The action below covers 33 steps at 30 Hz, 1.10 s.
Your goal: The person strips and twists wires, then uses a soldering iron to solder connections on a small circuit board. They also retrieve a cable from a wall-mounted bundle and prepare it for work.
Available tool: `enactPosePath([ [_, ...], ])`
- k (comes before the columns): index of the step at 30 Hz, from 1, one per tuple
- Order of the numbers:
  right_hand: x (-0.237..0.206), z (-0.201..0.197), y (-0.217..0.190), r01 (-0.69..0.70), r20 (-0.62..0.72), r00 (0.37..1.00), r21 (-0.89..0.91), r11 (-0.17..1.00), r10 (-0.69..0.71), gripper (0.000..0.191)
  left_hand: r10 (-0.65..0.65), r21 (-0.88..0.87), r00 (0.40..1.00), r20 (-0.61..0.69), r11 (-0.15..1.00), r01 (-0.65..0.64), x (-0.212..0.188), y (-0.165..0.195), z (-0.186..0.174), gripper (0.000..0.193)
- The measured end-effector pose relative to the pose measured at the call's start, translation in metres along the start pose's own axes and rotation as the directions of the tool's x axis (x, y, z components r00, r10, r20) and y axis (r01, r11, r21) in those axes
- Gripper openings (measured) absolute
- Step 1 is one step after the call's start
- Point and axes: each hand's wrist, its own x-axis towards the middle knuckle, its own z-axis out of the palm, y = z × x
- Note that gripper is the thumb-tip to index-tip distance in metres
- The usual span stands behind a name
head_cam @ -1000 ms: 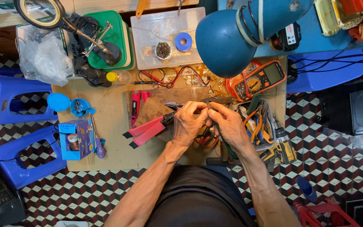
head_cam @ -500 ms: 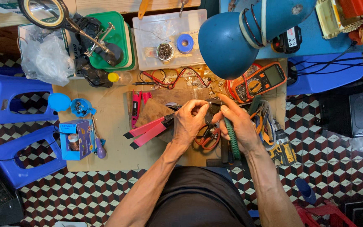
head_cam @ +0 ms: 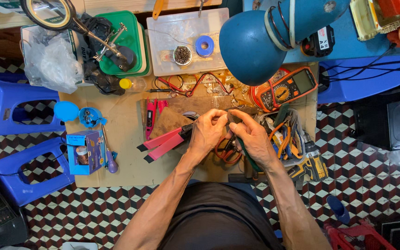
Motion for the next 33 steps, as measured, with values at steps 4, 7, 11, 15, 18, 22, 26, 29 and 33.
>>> enactPosePath([
  [4, 0.003, -0.002, 0.003, -0.033, -0.003, 0.999, 0.001, 0.999, 0.033, 0.050, 0.035, 0.037, 0.999, -0.005, 0.999, -0.035, 0.003, -0.003, 0.001, 0.027],
  [7, 0.004, -0.002, 0.005, -0.017, -0.008, 1.000, -0.007, 1.000, 0.017, 0.050, 0.000, 0.028, 1.000, 0.000, 1.000, 0.000, 0.002, -0.003, 0.001, 0.026],
  [11, 0.004, -0.003, 0.004, -0.016, -0.002, 1.000, -0.038, 0.999, 0.015, 0.050, -0.043, 0.060, 0.999, 0.009, 0.997, 0.042, 0.001, -0.002, 0.000, 0.026],
  [15, 0.003, 0.000, 0.003, -0.065, -0.028, 0.998, -0.057, 0.996, 0.063, 0.050, 0.105, 0.120, 0.993, -0.049, 0.988, -0.098, 0.002, -0.004, 0.003, 0.025],
  [18, 0.003, 0.004, 0.002, -0.082, -0.063, 0.995, -0.127, 0.989, 0.074, 0.052, 0.132, 0.117, 0.989, -0.064, 0.985, -0.124, 0.000, -0.005, 0.004, 0.024],
  [22, 0.002, 0.006, 0.000, -0.090, -0.062, 0.994, -0.039, 0.995, 0.088, 0.053, 0.090, 0.095, 0.994, -0.067, 0.992, -0.084, -0.003, -0.001, 0.002, 0.024],
  [26, 0.001, 0.003, -0.004, -0.090, -0.030, 0.996, 0.011, 0.996, 0.090, 0.054, 0.088, 0.111, 0.994, -0.067, 0.991, -0.080, -0.003, 0.004, 0.000, 0.023],
  [29, 0.000, 0.001, -0.006, -0.066, -0.036, 0.997, -0.067, 0.996, 0.064, 0.052, 0.156, 0.136, 0.986, -0.066, 0.980, -0.146, -0.002, 0.003, 0.000, 0.023],
  [33, 0.001, 0.001, -0.006, -0.057, -0.015, 0.998, -0.065, 0.996, 0.056, 0.051, 0.106, 0.143, 0.994, -0.036, 0.985, -0.100, 0.001, -0.003, -0.001, 0.023],
])
